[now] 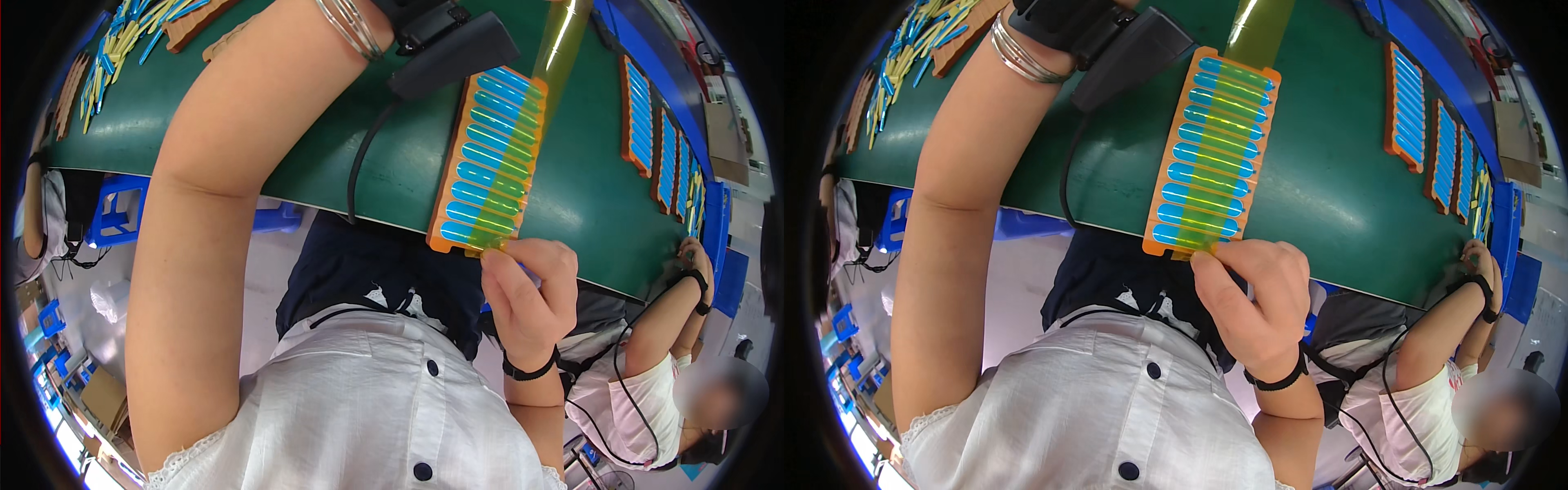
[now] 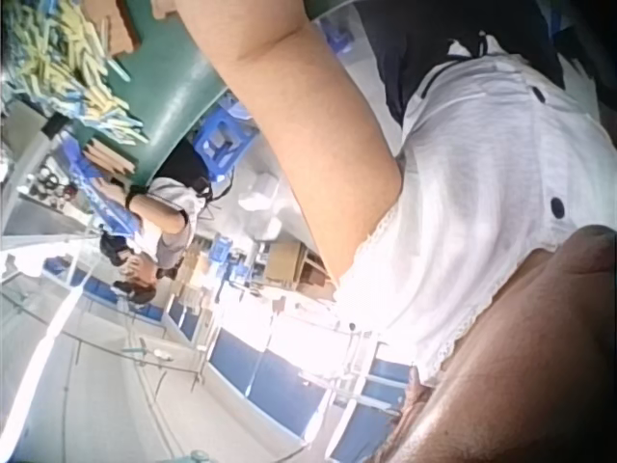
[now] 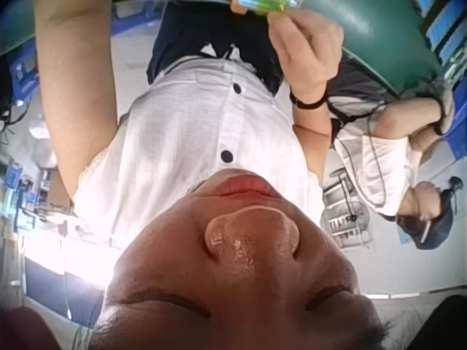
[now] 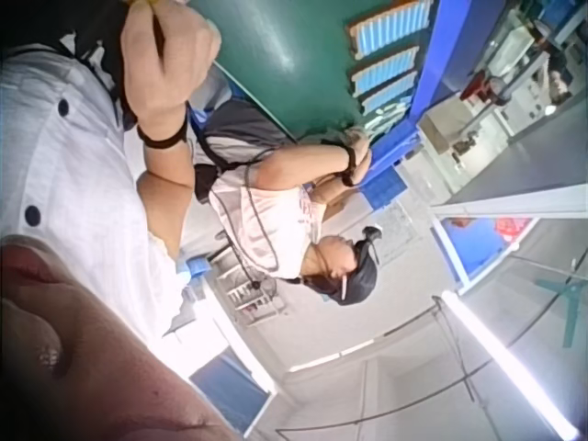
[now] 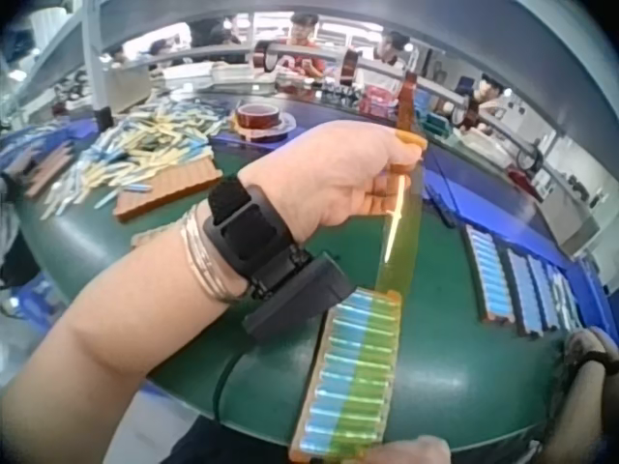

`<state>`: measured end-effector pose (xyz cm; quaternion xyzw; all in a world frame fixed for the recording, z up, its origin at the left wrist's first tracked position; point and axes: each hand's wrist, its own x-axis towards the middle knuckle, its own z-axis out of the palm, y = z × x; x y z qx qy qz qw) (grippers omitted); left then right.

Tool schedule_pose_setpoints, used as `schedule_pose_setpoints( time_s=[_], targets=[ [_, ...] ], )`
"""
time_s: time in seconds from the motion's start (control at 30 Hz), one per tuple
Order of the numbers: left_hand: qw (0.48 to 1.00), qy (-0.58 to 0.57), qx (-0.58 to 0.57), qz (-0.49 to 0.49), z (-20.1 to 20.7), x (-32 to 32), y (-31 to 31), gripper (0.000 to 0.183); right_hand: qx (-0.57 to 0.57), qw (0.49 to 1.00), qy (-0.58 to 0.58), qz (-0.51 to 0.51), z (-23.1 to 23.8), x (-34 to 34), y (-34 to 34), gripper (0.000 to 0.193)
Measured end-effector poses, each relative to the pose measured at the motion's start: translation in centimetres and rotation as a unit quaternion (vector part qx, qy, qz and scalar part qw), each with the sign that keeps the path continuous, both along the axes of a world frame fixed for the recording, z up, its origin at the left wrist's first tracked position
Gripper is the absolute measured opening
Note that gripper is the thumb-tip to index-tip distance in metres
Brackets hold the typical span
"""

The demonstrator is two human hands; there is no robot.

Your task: The recorder is assembling small colored strips into a base and applying tape over them at a factory workbench.

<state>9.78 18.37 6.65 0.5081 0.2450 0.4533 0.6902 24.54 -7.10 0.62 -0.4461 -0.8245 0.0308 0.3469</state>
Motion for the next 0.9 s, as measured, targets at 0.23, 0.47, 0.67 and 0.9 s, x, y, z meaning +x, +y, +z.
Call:
schedule_pose_setpoints(
  time_s=[0.23, 0.47, 0.67, 0.9],
  targets=[
    [1.0, -0.021, 0.016, 0.005, -0.1, 0.0, -0.5, 0.015, 0.008, 1.0, -0.008, -0.015, -0.3, -0.1, -0.1, 0.033],
    [0.999, -0.034, -0.009, -0.026, 0.0, 0.4, 0.3, 0.013, -0.002, 1.0, -0.019, -0.005, 0.0, -0.4, -0.1, 0.031],
    [0.999, -0.039, -0.003, -0.019, 0.1, 0.0, -0.6, 0.013, 0.003, 1.0, -0.022, -0.004, -0.2, -0.6, 0.0, 0.03],
    [1.0, -0.013, -0.021, -0.014, 0.2, 0.1, 0.2, 0.013, 0.004, 1.0, -0.022, 0.003, -0.1, -0.7, 0.0, 0.029]
  ],
)
